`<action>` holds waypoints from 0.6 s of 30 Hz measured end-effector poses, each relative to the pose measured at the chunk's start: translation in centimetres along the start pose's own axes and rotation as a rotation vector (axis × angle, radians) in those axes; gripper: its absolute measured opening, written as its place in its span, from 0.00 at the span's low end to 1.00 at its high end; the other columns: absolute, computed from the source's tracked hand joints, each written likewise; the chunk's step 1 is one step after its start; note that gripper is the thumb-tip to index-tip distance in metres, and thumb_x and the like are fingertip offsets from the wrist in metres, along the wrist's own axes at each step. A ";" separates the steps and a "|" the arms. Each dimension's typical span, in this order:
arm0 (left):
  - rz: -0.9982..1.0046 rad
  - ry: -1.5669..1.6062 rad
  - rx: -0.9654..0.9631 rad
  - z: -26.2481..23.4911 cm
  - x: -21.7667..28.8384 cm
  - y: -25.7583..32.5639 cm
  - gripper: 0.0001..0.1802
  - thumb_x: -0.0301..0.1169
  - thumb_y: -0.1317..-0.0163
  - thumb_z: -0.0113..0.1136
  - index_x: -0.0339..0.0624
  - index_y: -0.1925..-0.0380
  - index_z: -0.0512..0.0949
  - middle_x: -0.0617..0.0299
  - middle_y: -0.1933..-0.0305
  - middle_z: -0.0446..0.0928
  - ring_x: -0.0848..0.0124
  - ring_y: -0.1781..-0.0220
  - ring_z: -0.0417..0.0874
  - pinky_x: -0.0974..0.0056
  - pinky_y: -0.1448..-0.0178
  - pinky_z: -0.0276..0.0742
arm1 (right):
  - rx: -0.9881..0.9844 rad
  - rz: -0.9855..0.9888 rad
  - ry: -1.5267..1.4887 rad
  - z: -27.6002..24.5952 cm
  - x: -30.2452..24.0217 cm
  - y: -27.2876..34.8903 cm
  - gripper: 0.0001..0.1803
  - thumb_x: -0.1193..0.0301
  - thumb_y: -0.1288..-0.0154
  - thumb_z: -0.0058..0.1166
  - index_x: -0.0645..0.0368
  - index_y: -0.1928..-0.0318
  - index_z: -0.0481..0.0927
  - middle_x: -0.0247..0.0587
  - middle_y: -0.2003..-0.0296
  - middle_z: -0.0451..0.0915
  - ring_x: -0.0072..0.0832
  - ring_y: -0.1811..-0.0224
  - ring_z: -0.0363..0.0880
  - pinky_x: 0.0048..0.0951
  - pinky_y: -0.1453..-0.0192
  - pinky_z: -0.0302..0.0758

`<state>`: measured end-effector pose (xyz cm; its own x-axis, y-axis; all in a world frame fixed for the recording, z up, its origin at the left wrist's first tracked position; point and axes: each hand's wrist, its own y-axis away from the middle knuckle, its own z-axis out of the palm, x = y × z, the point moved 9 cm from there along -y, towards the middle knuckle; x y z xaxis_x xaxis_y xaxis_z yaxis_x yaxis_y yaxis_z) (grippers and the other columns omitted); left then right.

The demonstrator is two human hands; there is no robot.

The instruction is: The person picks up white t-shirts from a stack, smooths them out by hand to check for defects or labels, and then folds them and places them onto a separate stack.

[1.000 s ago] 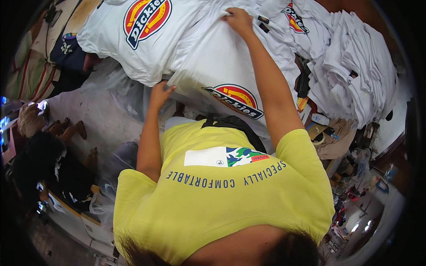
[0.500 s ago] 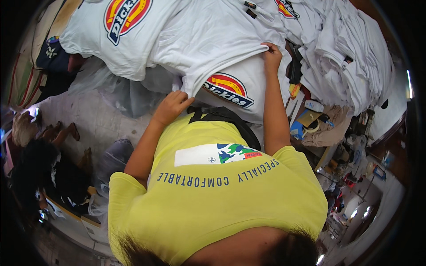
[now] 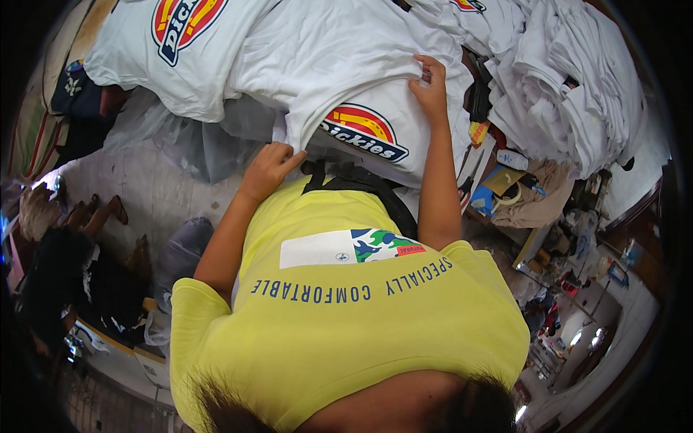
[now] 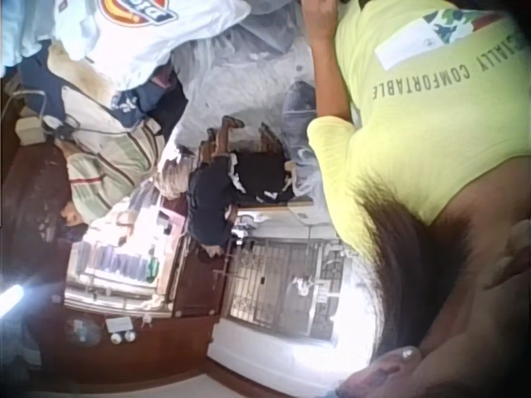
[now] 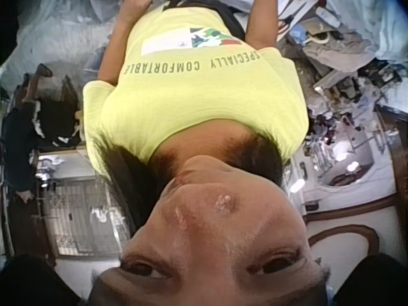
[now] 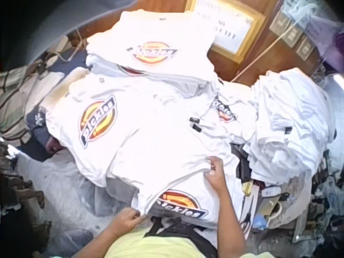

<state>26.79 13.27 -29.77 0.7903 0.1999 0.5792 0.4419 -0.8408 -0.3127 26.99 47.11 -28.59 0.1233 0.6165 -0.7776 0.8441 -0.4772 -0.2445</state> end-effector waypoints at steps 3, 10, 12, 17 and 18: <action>0.015 0.005 -0.001 0.1 0.3 -0.1 0.19 0.21 0.56 0.57 0.45 0.60 0.79 0.60 0.72 0.68 0.65 0.69 0.71 0.64 0.65 0.69 | 0.084 0.060 0.096 0.0 0.6 -0.1 0.20 0.82 0.55 0.53 0.55 0.57 0.76 0.37 0.60 0.73 0.25 0.60 0.71 0.24 0.55 0.71; -0.025 0.045 -0.021 0.8 0.2 0.2 0.20 0.20 0.58 0.57 0.46 0.61 0.80 0.60 0.73 0.68 0.65 0.70 0.71 0.65 0.67 0.70 | 0.392 0.384 -0.625 -1.3 6.1 0.6 0.09 0.82 0.44 0.51 0.62 0.61 0.73 0.37 0.66 0.75 0.23 0.68 0.75 0.21 0.66 0.73; -0.040 0.058 -0.028 1.1 0.1 0.4 0.20 0.20 0.58 0.57 0.46 0.61 0.80 0.60 0.73 0.68 0.65 0.70 0.71 0.65 0.68 0.70 | 0.439 0.391 -0.778 -1.5 7.4 0.8 0.08 0.82 0.42 0.51 0.62 0.61 0.71 0.37 0.66 0.75 0.23 0.68 0.75 0.22 0.67 0.73; -0.035 0.026 -0.068 1.3 0.3 0.6 0.21 0.20 0.57 0.56 0.48 0.59 0.79 0.63 0.72 0.67 0.67 0.68 0.71 0.66 0.65 0.71 | 0.485 0.400 -0.942 -1.2 8.0 1.0 0.10 0.82 0.42 0.51 0.61 0.60 0.70 0.37 0.67 0.75 0.23 0.71 0.74 0.22 0.67 0.73; -0.019 0.024 -0.056 1.2 0.4 0.5 0.20 0.20 0.57 0.56 0.47 0.60 0.80 0.62 0.73 0.67 0.66 0.69 0.71 0.66 0.66 0.71 | 0.486 0.401 -0.951 -1.3 8.1 1.0 0.10 0.82 0.42 0.50 0.60 0.60 0.70 0.37 0.66 0.75 0.23 0.70 0.74 0.23 0.67 0.73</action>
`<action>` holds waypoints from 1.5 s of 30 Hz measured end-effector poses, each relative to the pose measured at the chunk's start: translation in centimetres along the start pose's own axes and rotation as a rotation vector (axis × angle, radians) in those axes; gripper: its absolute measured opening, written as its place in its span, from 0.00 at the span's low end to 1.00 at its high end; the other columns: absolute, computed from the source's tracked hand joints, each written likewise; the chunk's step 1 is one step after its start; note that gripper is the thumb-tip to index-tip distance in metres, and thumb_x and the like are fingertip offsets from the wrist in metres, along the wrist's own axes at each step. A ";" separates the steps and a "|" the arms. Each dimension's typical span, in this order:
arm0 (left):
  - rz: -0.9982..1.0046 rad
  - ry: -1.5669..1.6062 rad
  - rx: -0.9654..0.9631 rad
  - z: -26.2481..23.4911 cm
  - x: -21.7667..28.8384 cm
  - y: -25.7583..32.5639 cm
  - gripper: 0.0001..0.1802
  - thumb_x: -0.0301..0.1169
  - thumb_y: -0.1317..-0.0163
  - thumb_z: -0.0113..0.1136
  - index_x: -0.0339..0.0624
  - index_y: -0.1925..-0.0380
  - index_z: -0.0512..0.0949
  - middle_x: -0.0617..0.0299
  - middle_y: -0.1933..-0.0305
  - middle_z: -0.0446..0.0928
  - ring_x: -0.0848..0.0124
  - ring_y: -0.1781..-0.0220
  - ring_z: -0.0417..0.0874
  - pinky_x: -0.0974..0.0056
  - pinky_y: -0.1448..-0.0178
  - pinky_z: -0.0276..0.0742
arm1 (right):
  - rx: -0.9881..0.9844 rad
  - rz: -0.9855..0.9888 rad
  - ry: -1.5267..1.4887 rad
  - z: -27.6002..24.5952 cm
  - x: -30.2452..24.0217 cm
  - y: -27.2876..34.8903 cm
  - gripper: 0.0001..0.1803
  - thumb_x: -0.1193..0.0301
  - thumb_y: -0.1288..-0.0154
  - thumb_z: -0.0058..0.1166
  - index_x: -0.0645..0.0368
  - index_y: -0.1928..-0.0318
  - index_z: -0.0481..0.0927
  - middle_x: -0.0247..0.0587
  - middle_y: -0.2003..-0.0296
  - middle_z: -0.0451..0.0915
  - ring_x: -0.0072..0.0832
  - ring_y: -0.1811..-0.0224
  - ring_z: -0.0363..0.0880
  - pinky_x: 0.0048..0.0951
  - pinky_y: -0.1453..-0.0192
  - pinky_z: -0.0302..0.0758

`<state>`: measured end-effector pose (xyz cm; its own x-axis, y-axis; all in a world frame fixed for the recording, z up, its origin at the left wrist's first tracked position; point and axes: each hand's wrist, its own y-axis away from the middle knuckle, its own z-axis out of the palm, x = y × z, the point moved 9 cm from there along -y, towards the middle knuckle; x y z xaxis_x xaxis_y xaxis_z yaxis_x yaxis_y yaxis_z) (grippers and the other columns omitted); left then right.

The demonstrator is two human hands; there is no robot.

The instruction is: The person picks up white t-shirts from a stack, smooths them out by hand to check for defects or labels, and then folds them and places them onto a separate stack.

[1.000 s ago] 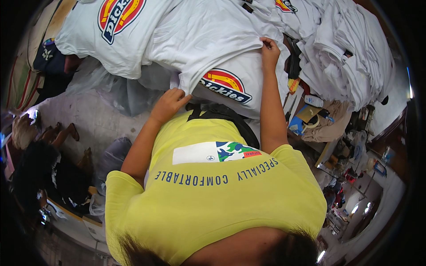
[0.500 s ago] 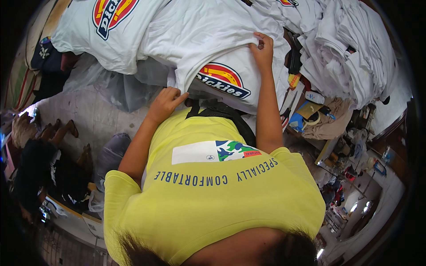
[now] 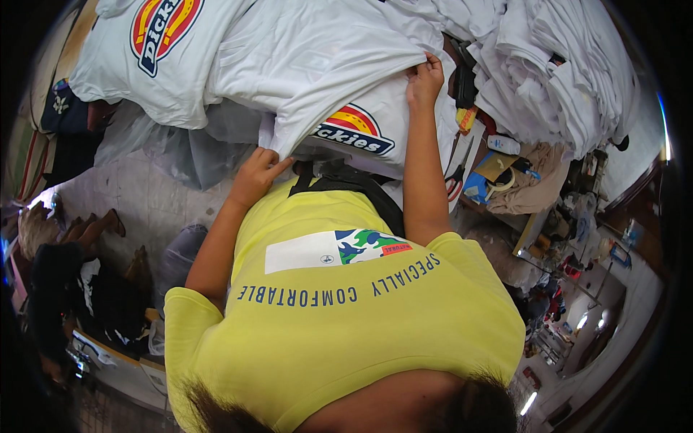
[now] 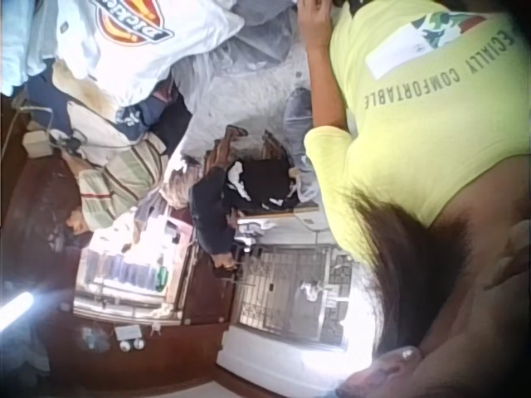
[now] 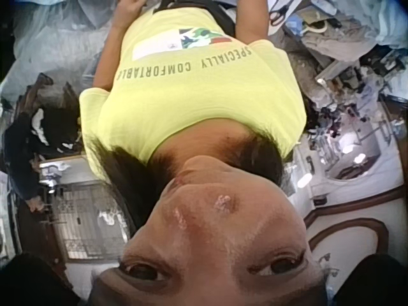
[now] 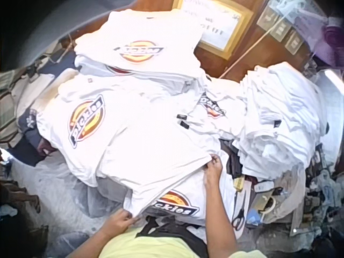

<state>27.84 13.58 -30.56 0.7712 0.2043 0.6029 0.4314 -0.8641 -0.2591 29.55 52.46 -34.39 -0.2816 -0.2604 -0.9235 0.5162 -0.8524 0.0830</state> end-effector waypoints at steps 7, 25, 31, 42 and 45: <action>0.167 -0.086 0.055 -1.5 2.1 -0.1 0.19 0.21 0.60 0.58 0.46 0.62 0.80 0.63 0.74 0.68 0.67 0.70 0.71 0.66 0.68 0.70 | 0.050 0.065 -0.074 -0.9 0.7 -0.2 0.11 0.80 0.38 0.46 0.58 0.56 0.67 0.41 0.63 0.75 0.29 0.66 0.76 0.32 0.65 0.76; -0.617 0.827 0.388 -7.7 -10.4 0.2 0.17 0.19 0.49 0.55 0.37 0.57 0.75 0.68 0.66 0.74 0.82 0.68 0.70 0.77 0.64 0.66 | -0.426 0.191 0.312 16.8 -3.0 -2.6 0.14 0.77 0.42 0.45 0.64 0.54 0.74 0.37 0.80 0.75 0.23 0.84 0.73 0.21 0.82 0.69; -0.828 0.994 0.439 -8.2 -18.0 1.1 0.13 0.21 0.47 0.58 0.32 0.60 0.75 0.67 0.66 0.75 0.82 0.66 0.72 0.77 0.59 0.67 | -0.654 -0.345 0.372 26.5 1.6 -3.9 0.21 0.76 0.46 0.48 0.63 0.49 0.71 0.47 0.67 0.79 0.39 0.68 0.79 0.36 0.61 0.75; -0.989 1.312 0.269 -6.2 -19.3 4.3 0.19 0.18 0.50 0.61 0.30 0.55 0.72 0.61 0.59 0.76 0.78 0.60 0.75 0.74 0.53 0.70 | -1.186 -0.753 1.352 26.6 6.8 17.0 0.19 0.60 0.36 0.45 0.45 0.45 0.72 0.26 0.41 0.68 0.26 0.35 0.59 0.42 0.33 0.51; -0.957 1.432 0.241 -6.0 -19.1 4.5 0.21 0.17 0.51 0.61 0.30 0.54 0.71 0.60 0.58 0.76 0.77 0.58 0.76 0.73 0.50 0.71 | -1.088 -0.849 1.483 26.2 7.1 15.0 0.23 0.57 0.36 0.44 0.43 0.40 0.67 0.25 0.38 0.64 0.26 0.34 0.58 0.43 0.32 0.48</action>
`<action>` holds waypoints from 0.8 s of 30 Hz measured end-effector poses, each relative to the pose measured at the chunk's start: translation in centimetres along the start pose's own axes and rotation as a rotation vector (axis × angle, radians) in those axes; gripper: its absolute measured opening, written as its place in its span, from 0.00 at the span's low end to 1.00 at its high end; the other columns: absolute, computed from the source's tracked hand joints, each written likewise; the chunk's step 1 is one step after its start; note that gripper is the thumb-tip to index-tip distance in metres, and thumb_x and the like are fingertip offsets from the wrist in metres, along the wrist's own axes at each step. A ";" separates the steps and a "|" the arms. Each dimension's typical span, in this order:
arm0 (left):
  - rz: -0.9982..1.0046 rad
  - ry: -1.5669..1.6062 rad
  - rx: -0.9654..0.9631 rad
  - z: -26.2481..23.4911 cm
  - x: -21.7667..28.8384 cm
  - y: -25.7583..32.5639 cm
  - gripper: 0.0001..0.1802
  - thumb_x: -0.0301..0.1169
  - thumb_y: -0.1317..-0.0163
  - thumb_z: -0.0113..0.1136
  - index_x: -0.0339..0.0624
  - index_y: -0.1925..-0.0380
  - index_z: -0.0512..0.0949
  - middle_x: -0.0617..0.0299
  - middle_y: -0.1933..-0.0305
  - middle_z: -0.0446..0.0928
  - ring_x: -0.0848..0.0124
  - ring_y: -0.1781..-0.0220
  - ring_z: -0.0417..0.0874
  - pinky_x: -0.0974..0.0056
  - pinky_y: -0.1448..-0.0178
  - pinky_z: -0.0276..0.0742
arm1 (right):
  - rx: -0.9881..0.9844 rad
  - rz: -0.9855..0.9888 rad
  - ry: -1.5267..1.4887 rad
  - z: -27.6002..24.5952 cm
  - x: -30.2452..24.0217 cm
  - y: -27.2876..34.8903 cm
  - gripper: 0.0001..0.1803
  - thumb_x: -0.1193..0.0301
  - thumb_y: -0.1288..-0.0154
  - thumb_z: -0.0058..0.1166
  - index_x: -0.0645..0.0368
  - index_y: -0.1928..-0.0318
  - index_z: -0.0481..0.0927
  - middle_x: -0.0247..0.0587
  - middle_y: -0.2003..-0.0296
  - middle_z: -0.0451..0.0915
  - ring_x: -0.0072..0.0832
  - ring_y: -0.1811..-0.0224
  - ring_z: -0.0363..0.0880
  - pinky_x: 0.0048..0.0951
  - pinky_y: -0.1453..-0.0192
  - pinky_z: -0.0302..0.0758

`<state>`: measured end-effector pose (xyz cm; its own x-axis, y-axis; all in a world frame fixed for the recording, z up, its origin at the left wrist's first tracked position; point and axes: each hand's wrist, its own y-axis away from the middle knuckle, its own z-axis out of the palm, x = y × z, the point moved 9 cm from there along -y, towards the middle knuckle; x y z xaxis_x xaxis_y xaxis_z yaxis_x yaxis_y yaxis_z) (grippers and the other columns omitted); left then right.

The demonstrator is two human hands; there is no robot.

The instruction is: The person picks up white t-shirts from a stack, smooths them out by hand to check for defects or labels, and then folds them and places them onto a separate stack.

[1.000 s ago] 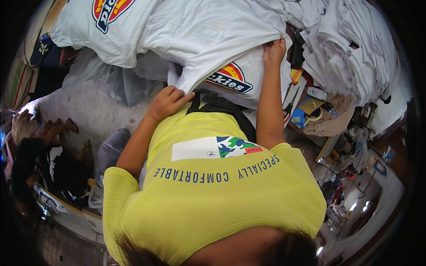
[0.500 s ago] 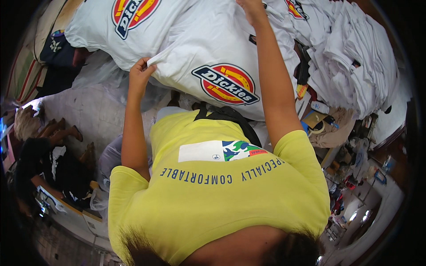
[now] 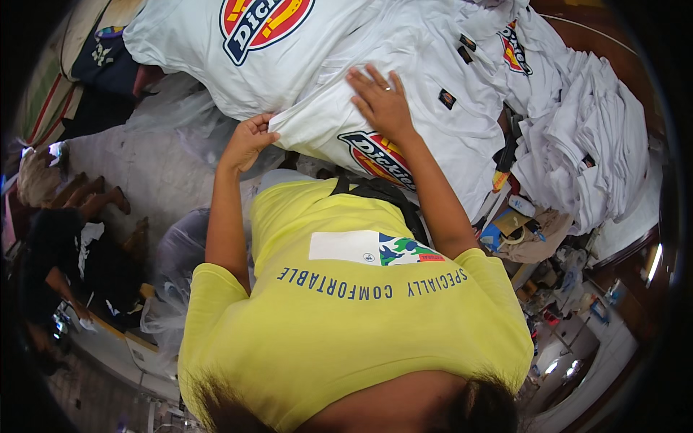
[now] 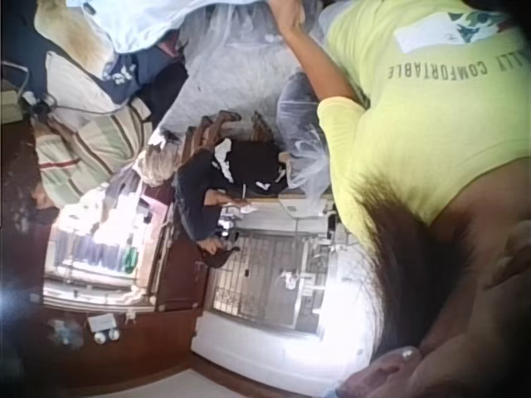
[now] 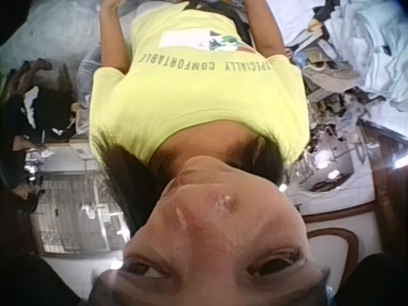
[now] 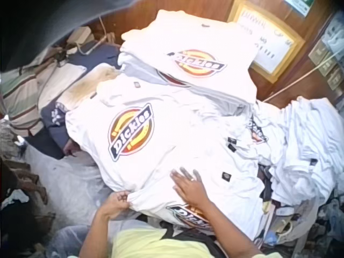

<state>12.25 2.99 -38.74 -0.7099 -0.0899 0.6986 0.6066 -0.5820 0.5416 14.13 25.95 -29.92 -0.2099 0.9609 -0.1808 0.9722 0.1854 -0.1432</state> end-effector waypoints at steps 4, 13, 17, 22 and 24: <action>-0.003 -0.061 -0.017 -0.1 0.4 -0.2 0.21 0.17 0.51 0.61 0.30 0.54 0.71 0.60 0.58 0.76 0.77 0.58 0.76 0.73 0.50 0.71 | 0.120 0.203 -0.070 -0.6 4.8 -0.3 0.29 0.53 0.37 0.44 0.44 0.36 0.62 0.26 0.36 0.60 0.28 0.32 0.55 0.47 0.32 0.46; -0.072 -0.409 -0.016 -0.4 0.4 -1.5 0.21 0.19 0.51 0.61 0.31 0.54 0.73 0.61 0.59 0.77 0.76 0.60 0.77 0.73 0.53 0.72 | 0.208 0.366 -0.078 -1.0 10.3 -2.5 0.28 0.54 0.37 0.45 0.45 0.38 0.64 0.27 0.35 0.60 0.27 0.32 0.53 0.47 0.31 0.41; -0.115 -1.050 -0.073 3.0 5.2 -1.8 0.16 0.23 0.48 0.59 0.33 0.57 0.75 0.62 0.65 0.78 0.78 0.67 0.76 0.73 0.59 0.72 | 0.337 0.368 -0.685 -2.4 13.0 -1.3 0.18 0.69 0.37 0.50 0.58 0.47 0.73 0.37 0.43 0.70 0.27 0.39 0.65 0.31 0.36 0.58; 0.160 -1.110 -0.221 11.3 12.7 -5.5 0.12 0.27 0.43 0.56 0.33 0.59 0.76 0.65 0.69 0.77 0.80 0.70 0.74 0.73 0.61 0.71 | 0.684 0.642 -0.684 -9.6 17.6 7.6 0.12 0.75 0.38 0.50 0.61 0.54 0.77 0.38 0.56 0.78 0.25 0.52 0.74 0.23 0.45 0.67; 0.316 -0.991 -0.163 13.3 14.5 -9.7 0.15 0.34 0.42 0.58 0.36 0.60 0.77 0.61 0.71 0.79 0.78 0.70 0.75 0.72 0.62 0.70 | 0.749 0.759 -0.543 -10.9 19.8 13.3 0.12 0.76 0.40 0.51 0.61 0.55 0.77 0.39 0.57 0.78 0.27 0.53 0.75 0.25 0.46 0.67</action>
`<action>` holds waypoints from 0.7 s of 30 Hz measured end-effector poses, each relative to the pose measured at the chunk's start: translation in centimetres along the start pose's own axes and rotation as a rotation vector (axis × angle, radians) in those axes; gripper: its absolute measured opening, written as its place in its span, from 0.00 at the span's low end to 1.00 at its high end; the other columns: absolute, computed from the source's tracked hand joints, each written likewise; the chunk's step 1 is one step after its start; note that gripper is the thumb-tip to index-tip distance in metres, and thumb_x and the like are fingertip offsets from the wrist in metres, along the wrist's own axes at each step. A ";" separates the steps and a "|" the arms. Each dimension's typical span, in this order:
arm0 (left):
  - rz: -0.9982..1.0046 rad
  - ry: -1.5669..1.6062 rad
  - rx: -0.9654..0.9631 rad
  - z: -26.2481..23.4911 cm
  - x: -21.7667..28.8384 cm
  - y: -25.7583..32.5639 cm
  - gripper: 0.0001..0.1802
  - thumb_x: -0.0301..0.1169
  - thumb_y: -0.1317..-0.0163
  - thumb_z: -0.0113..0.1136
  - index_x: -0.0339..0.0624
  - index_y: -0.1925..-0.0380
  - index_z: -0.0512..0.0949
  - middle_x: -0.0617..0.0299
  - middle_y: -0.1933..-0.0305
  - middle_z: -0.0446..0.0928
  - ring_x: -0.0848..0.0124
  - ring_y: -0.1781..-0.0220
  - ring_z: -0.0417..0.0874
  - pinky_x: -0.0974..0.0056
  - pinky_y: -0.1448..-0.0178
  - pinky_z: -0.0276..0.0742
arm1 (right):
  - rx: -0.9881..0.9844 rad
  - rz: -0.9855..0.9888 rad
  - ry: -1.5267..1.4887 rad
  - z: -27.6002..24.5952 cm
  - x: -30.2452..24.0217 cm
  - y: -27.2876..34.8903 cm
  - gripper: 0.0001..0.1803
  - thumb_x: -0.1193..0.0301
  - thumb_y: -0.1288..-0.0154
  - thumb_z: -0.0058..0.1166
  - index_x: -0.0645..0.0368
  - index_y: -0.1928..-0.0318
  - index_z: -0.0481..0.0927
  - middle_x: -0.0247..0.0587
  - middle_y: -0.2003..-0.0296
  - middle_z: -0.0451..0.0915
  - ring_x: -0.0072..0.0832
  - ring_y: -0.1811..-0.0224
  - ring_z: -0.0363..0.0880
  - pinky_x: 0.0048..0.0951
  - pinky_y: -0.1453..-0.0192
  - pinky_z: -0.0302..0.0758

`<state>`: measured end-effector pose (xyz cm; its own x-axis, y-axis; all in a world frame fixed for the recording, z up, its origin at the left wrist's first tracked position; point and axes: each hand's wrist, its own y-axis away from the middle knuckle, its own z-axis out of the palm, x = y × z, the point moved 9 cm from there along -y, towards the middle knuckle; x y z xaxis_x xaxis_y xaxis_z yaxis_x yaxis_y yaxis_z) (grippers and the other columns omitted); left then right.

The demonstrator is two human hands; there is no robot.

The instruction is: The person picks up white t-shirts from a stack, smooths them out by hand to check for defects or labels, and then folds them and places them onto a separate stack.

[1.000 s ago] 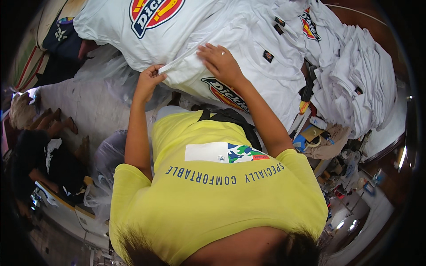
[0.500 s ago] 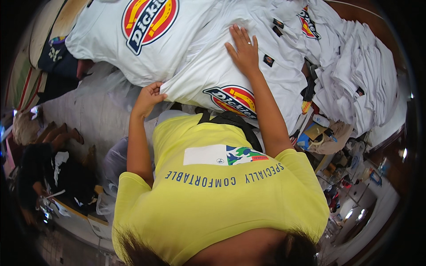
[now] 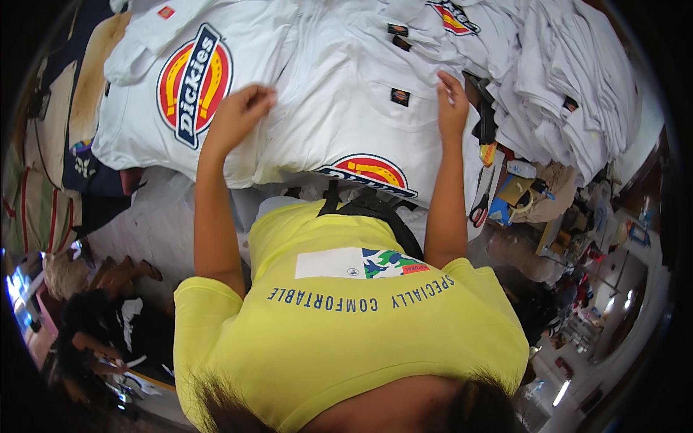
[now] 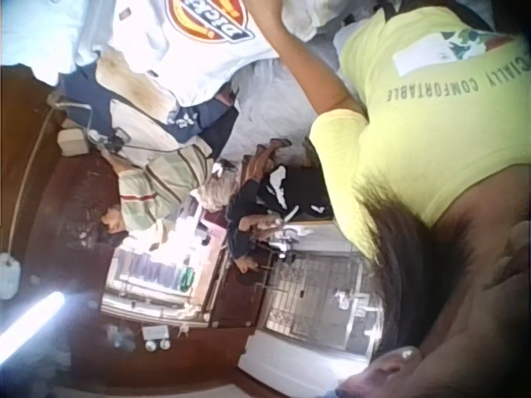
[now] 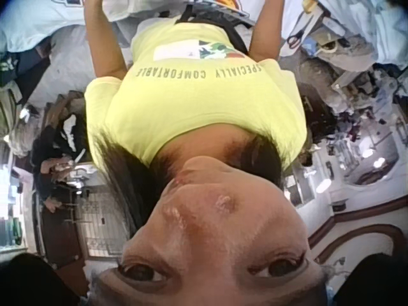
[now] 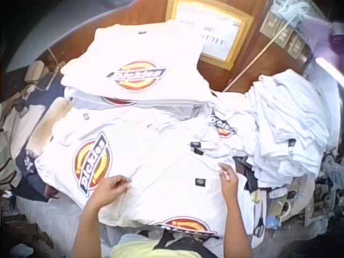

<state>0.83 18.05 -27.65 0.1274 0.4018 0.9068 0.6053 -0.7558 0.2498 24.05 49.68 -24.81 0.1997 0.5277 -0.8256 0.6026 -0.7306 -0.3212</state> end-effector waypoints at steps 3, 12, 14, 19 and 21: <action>0.095 -0.049 0.071 0.8 0.7 -6.9 0.19 0.36 0.43 0.58 0.41 0.53 0.75 0.56 0.64 0.79 0.70 0.63 0.79 0.69 0.57 0.73 | 0.068 0.072 0.265 -6.3 3.3 1.1 0.14 0.76 0.44 0.54 0.59 0.55 0.78 0.41 0.57 0.78 0.33 0.52 0.75 0.29 0.47 0.68; 0.574 -0.829 0.043 9.5 6.7 -15.1 0.26 0.51 0.46 0.57 0.45 0.54 0.76 0.58 0.51 0.73 0.56 0.48 0.69 0.57 0.45 0.67 | -0.149 0.029 0.630 -6.1 6.4 -0.3 0.22 0.57 0.51 0.62 0.44 0.53 0.78 0.36 0.48 0.71 0.38 0.45 0.66 0.37 0.41 0.61; 0.587 -0.857 0.017 10.1 7.7 -15.3 0.24 0.50 0.45 0.56 0.44 0.57 0.76 0.57 0.54 0.74 0.56 0.51 0.71 0.57 0.48 0.68 | -0.203 0.083 0.649 -5.6 6.7 -0.6 0.23 0.55 0.52 0.63 0.42 0.53 0.78 0.35 0.49 0.71 0.39 0.45 0.65 0.40 0.41 0.60; 0.650 -0.580 -0.051 9.8 8.6 -15.2 0.17 0.44 0.39 0.51 0.40 0.65 0.72 0.53 0.66 0.77 0.53 0.62 0.76 0.55 0.60 0.70 | -0.279 0.112 0.588 -5.4 7.0 -0.5 0.22 0.55 0.53 0.63 0.42 0.55 0.79 0.34 0.49 0.70 0.39 0.45 0.65 0.42 0.42 0.60; 0.534 -0.503 -0.034 8.6 7.4 -15.4 0.15 0.42 0.38 0.49 0.40 0.66 0.70 0.50 0.71 0.77 0.51 0.67 0.77 0.54 0.64 0.70 | -0.338 0.103 0.547 -5.5 6.0 -0.5 0.21 0.56 0.53 0.63 0.44 0.56 0.79 0.34 0.51 0.72 0.38 0.46 0.67 0.40 0.43 0.62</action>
<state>-0.78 37.17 -27.70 0.7483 0.1566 0.6446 0.3363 -0.9271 -0.1652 29.17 55.60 -27.05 0.5807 0.6717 -0.4600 0.7510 -0.6601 -0.0157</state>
